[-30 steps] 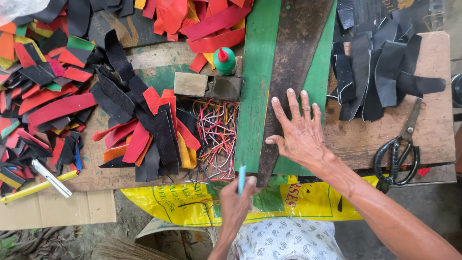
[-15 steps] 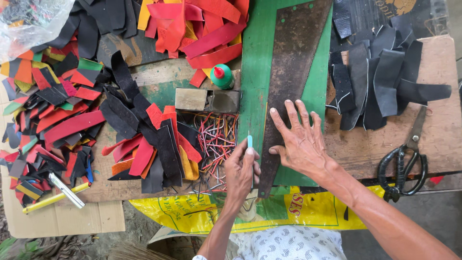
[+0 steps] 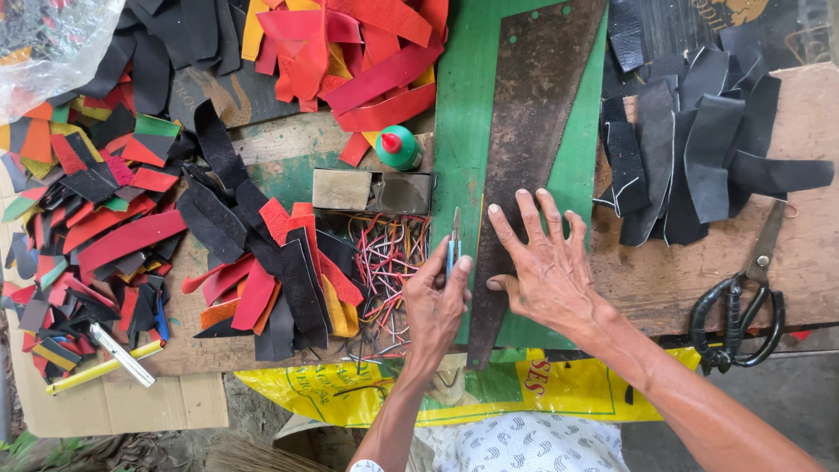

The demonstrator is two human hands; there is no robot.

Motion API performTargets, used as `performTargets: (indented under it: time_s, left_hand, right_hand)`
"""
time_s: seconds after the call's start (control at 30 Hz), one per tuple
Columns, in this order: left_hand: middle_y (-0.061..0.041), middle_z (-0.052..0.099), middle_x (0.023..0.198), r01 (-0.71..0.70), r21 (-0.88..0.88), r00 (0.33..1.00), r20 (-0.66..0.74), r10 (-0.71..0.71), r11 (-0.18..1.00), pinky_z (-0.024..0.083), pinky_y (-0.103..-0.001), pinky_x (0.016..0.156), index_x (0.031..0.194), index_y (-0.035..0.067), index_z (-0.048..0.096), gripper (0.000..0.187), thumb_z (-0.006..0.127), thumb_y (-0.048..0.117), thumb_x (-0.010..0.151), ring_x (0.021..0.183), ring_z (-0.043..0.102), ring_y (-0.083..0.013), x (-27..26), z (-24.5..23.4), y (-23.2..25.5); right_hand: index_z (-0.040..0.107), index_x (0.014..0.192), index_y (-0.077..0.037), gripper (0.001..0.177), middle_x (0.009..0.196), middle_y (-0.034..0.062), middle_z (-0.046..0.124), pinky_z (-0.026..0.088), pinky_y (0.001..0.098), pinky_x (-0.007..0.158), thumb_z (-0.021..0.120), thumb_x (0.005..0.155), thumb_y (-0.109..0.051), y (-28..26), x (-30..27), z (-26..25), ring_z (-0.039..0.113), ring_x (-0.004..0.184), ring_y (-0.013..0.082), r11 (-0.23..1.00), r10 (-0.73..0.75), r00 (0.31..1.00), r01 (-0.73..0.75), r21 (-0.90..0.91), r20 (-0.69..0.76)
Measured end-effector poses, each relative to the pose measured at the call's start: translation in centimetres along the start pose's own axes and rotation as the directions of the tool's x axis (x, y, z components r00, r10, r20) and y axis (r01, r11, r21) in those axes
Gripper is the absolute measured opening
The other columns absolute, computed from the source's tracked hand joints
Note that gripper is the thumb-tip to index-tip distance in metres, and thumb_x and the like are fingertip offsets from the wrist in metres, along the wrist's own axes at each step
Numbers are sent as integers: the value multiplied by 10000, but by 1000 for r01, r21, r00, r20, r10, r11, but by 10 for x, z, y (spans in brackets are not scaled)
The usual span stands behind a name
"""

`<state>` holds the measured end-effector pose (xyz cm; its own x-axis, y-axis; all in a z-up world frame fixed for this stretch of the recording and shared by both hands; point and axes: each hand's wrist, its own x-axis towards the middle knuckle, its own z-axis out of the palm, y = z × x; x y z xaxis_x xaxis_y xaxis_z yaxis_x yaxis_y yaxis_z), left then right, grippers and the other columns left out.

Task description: The person uses a utility knife and a saw blade as a straightedge to cut strips of red and yellow rubber on a green cutting board. They then use scissors to trim the cut pieces. The cut pieces are placed on the table among other rubber scraps.

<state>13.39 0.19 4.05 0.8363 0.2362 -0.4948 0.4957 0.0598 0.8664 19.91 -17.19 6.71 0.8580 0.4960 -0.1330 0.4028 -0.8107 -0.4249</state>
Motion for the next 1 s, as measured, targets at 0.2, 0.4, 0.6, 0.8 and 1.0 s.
performTargets:
  time_s: [0.2,0.4,0.6,0.8,1.0]
  left_hand:
    - [-29,587,941,-150,-69,987,40,153,986,594,-245,589,1428,-27,637,418,633,166,1057,722,610,-67,15,0,-6]
    - [-91,695,956,3,-114,1000,23,-1,993,543,-242,435,1312,-13,626,389,678,94,941,573,635,-103,17,11,12]
    - [-49,645,965,-129,12,992,10,129,992,517,-212,439,1267,-40,688,307,620,104,1004,589,603,-54,17,25,24]
    - [-41,616,863,-156,89,988,10,156,984,463,-223,402,1214,-37,715,271,627,105,1001,535,565,-51,21,31,23]
    - [-26,593,804,-193,163,981,-3,196,967,448,-245,462,1221,-31,720,269,633,117,1014,574,557,-52,26,31,24]
  right_hand:
    - [415,1503,-118,928,1540,258,289,273,660,1045,807,709,-396,1,1,-1,247,1436,450,1000,1,1000,-1,5,5]
    - [417,1505,-127,917,1544,246,301,273,645,1053,805,705,-349,1,1,-1,250,1444,437,1000,14,1000,-13,-20,23]
    - [432,1493,-118,917,1529,248,322,278,646,1035,812,684,-327,2,2,-2,266,1427,440,1000,2,1000,-2,17,-16]
    - [443,1488,-122,928,1528,238,331,291,630,1041,817,649,-252,2,4,-3,281,1427,431,1000,21,1000,-21,-17,9]
    - [443,1493,-117,932,1523,243,338,299,627,1033,817,649,-246,2,4,-2,290,1423,435,1000,16,1000,-16,-5,-16]
